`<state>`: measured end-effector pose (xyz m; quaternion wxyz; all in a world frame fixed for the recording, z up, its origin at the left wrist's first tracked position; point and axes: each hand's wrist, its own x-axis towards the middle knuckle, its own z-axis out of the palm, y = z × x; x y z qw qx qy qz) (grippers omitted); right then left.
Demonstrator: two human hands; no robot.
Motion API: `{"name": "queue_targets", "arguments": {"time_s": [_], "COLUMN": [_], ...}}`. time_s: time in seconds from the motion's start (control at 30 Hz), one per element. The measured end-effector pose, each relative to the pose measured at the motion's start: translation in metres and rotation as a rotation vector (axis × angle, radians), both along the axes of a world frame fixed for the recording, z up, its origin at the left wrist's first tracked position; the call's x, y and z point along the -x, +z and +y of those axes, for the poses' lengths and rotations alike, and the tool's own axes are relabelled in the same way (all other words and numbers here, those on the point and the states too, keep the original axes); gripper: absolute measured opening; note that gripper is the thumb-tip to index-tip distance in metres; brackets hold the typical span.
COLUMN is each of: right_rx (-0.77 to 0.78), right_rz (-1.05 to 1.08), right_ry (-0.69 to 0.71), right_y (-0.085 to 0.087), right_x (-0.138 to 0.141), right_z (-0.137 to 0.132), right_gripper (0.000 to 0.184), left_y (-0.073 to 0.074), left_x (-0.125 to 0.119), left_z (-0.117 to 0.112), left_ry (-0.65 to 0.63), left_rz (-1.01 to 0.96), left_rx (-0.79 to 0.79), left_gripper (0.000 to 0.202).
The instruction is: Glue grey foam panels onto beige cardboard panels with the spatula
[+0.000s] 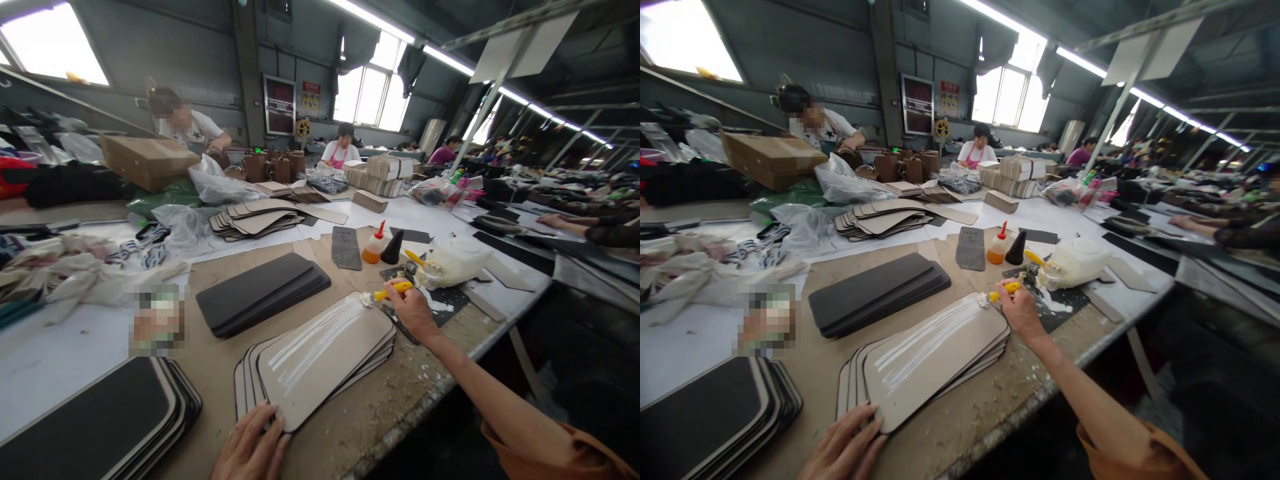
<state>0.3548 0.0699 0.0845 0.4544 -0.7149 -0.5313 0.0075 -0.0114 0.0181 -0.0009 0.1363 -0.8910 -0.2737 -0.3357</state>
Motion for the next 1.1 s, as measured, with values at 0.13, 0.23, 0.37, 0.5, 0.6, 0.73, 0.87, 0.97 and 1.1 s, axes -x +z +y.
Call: {"name": "queue_targets", "arguments": {"time_s": [0.13,0.23,0.37,0.5,0.6,0.73,0.87,0.97,1.1], "right_rx": [-0.023,-0.067,-0.111,-0.122,-0.095,-0.059,-0.094,-0.093,-0.055], "right_rz": [-0.150,-0.296,-0.385,-0.458,-0.466,-0.342,-0.086,0.071,0.031], "right_ry": [0.023,0.129,0.285,0.476,0.619,0.738,0.737,0.642,0.395], "right_y": [0.008,0.010,0.005,0.000,0.001,0.007,0.012,0.011,0.004], "right_x": [-0.002,0.013,0.050,0.103,0.142,0.175,0.182,0.168,0.120], "right_z": [-0.025,-0.041,-0.059,-0.080,-0.099,-0.114,-0.114,-0.109,-0.100], "right_gripper": [0.032,0.025,0.015,0.012,0.018,0.019,0.016,0.012,0.012], "left_y": [0.001,0.005,0.012,0.019,0.020,0.017,0.018,0.020,0.020], "left_x": [-0.002,-0.004,-0.010,-0.016,-0.018,-0.016,-0.014,-0.013,-0.012], "left_z": [-0.002,-0.006,-0.013,-0.019,-0.020,-0.019,-0.020,-0.021,-0.020], "left_ry": [0.022,0.031,0.080,0.132,0.152,0.147,0.139,0.147,0.142], "left_rz": [-0.034,-0.040,-0.082,-0.181,-0.242,-0.288,-0.271,-0.264,-0.253], "left_rx": [0.036,0.080,0.144,0.196,0.233,0.246,0.294,0.316,0.299], "left_gripper": [0.021,0.022,0.022,0.020,0.020,0.019,0.021,0.021,0.021]}}
